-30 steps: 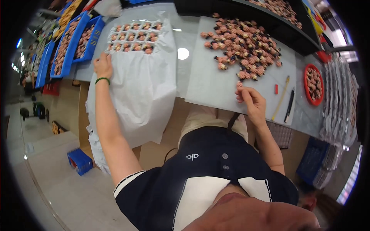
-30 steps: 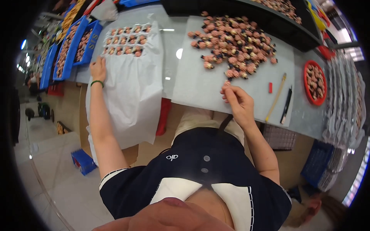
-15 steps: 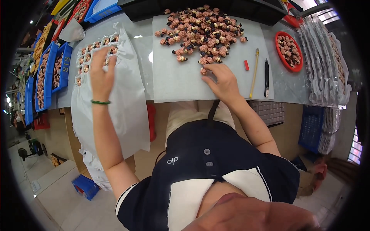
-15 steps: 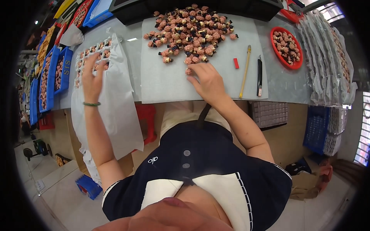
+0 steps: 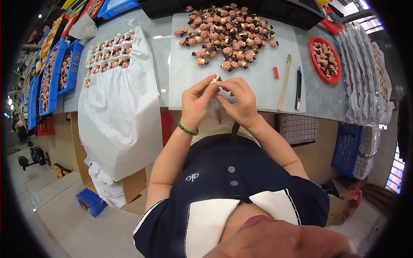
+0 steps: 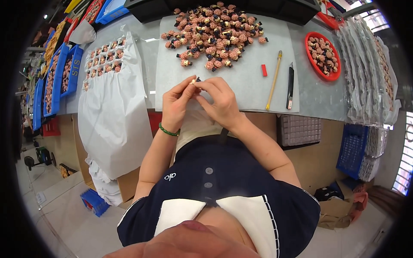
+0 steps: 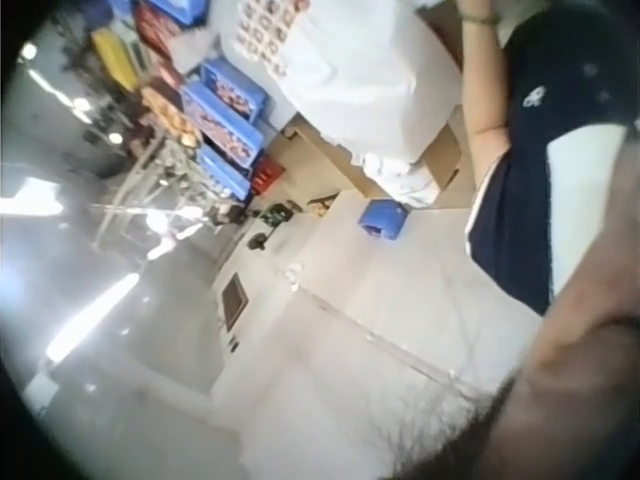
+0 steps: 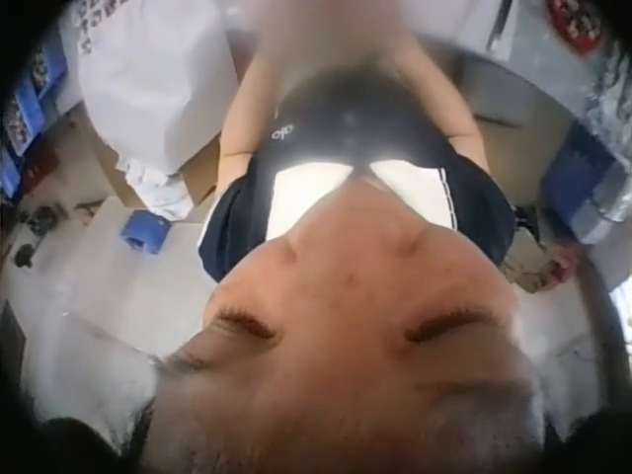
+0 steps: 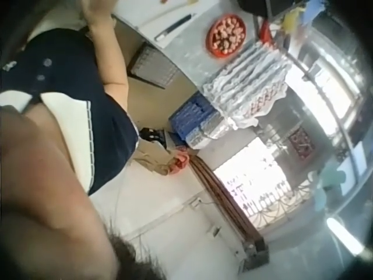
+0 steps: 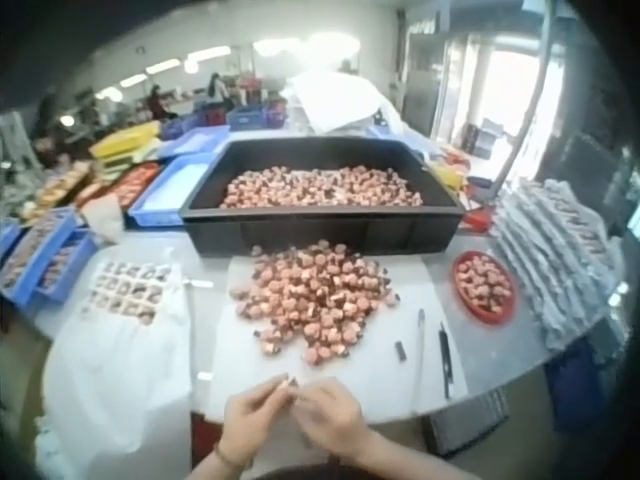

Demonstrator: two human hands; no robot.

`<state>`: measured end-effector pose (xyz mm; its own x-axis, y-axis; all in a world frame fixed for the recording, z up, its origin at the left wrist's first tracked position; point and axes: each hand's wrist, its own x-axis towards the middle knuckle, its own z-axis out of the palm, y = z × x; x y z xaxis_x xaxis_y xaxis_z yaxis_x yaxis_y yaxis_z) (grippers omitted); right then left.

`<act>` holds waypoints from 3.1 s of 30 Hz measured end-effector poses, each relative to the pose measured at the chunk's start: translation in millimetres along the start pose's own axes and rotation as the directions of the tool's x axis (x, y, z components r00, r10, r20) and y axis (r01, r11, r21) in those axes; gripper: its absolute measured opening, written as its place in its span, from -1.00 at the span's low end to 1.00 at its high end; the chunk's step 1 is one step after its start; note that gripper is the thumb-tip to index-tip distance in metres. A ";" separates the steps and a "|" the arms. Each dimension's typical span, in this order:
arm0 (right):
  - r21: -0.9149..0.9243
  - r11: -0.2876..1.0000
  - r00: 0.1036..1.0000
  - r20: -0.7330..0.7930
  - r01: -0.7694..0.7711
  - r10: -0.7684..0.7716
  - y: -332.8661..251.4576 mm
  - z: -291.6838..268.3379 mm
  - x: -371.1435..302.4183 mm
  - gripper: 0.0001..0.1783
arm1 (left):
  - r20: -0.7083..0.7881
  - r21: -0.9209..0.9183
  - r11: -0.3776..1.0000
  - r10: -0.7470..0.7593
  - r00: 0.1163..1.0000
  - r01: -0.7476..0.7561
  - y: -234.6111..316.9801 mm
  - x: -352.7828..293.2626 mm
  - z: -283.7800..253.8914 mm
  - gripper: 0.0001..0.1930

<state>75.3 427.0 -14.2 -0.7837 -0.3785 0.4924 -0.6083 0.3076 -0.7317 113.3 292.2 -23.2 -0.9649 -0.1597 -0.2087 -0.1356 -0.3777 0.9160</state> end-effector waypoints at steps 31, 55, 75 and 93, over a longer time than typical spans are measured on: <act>0.349 0.921 0.982 -0.019 -0.171 0.190 10.7 35.8 -16.5 -0.56 | 0.070 -0.285 0.947 -0.137 0.988 0.151 -2.4 1.9 -36.2 -0.73; 0.224 0.958 0.983 0.081 -0.181 0.167 -32.5 54.4 16.1 -0.76 | -0.030 -0.006 0.996 -0.090 0.995 0.090 19.9 -6.6 -69.1 -0.76; 0.369 0.916 0.987 0.051 -0.159 0.151 5.3 28.6 -16.1 -0.62 | 0.180 -0.306 0.939 -0.103 0.978 0.155 5.6 -10.7 -41.7 -0.77; 0.559 0.699 0.889 0.194 -0.447 0.414 -69.2 83.5 21.8 -0.88 | -0.028 0.026 0.995 0.100 0.995 -0.099 51.0 -39.8 -92.1 -0.67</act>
<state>110.8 324.6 7.8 -0.9243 -0.3791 0.0436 -0.0044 -0.1037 -0.9946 165.5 195.2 0.3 -0.9669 -0.2221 -0.1258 -0.0452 -0.3360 0.9408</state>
